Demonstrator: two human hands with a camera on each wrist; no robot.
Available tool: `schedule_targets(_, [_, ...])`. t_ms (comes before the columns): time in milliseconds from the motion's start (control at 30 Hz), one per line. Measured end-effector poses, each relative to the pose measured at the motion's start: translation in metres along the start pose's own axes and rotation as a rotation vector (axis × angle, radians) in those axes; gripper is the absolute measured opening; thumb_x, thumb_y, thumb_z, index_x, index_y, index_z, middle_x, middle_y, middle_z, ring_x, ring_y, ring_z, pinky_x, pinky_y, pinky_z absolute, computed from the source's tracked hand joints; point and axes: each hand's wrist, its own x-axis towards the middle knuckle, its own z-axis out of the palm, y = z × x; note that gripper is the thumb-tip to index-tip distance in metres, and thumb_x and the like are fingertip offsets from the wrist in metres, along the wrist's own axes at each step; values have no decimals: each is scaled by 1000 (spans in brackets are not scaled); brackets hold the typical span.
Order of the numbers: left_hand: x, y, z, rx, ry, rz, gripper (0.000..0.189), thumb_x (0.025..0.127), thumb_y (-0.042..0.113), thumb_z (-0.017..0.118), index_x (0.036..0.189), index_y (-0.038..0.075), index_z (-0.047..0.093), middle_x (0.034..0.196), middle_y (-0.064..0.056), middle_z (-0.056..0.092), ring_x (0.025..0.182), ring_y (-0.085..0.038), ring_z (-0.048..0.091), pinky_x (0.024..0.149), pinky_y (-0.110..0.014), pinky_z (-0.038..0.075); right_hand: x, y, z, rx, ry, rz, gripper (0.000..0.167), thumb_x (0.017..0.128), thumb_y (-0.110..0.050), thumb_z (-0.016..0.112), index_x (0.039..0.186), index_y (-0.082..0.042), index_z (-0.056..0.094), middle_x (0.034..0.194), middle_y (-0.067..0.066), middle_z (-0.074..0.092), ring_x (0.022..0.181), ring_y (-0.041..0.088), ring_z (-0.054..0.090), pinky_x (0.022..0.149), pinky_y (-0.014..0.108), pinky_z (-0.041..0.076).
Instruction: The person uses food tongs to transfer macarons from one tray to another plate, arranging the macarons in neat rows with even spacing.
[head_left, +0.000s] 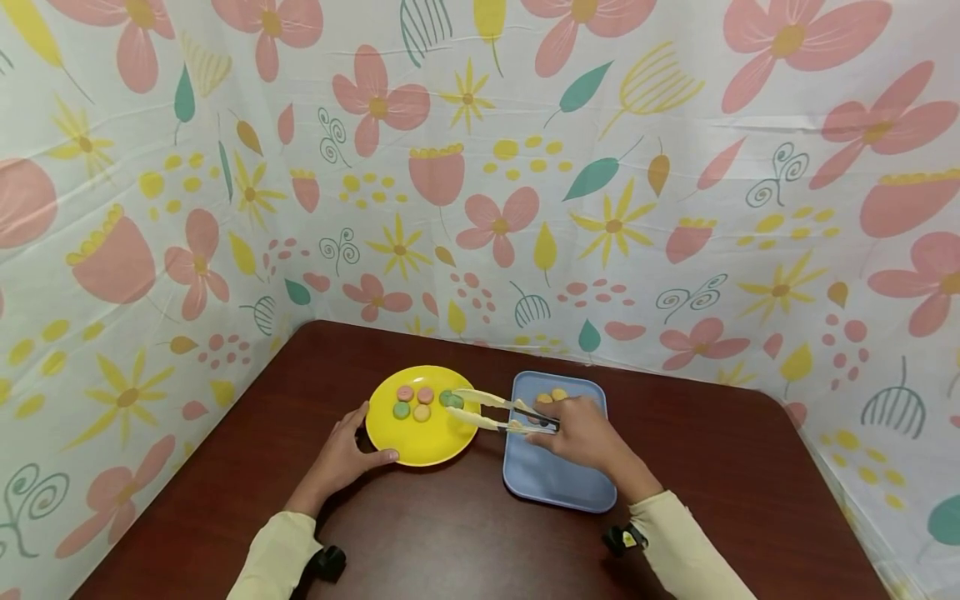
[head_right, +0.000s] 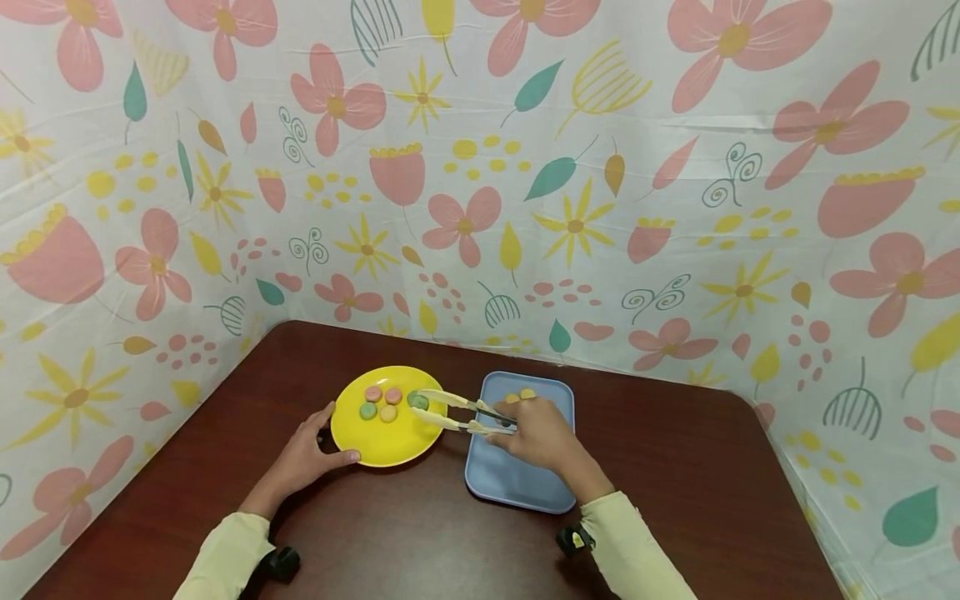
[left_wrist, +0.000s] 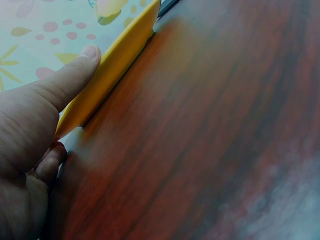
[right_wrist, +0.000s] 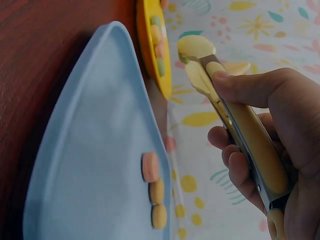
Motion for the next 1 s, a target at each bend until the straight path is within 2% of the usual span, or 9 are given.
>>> schedule_targets(200, [0,1,0,-6,-6,-6,121,77,55,86,163,4,18,163,-22,30,148,-44,26,114,-65,31,4,-2,10,-19,4,-48,44,81,-33,88,117,-8,79,80,-7,66,64,3,50,58,24,43])
schedule_targets(333, [0,1,0,-6,-5,-3,121,77,56,86,163,4,18,162,-22,30,148,-44,26,114,-65,32,6,-2,15,-33,-7,-52,43,81,-33,87,115,-8,79,79,-5,60,69,6,50,59,25,44])
schedule_targets(567, [0,1,0,1,-7,-10,121,77,57,85,163,4,18,162,-22,30,148,-43,26,115,-64,31,10,-4,21,-72,-50,-30,46,82,-37,87,118,-9,78,77,-2,58,69,7,48,61,26,43])
schedule_targets(767, [0,0,0,-4,-5,-9,121,78,56,85,163,4,18,163,-22,29,149,-44,24,115,-66,29,14,-8,23,-85,-33,-46,46,81,-36,87,116,-7,79,79,2,63,69,12,51,62,32,45])
schedule_targets(1000, [0,0,1,-7,-4,-10,121,77,56,85,164,4,18,162,-21,30,147,-42,28,115,-64,32,13,-8,22,-80,-54,-7,49,82,-38,86,119,-7,78,77,-2,61,69,9,48,61,29,42])
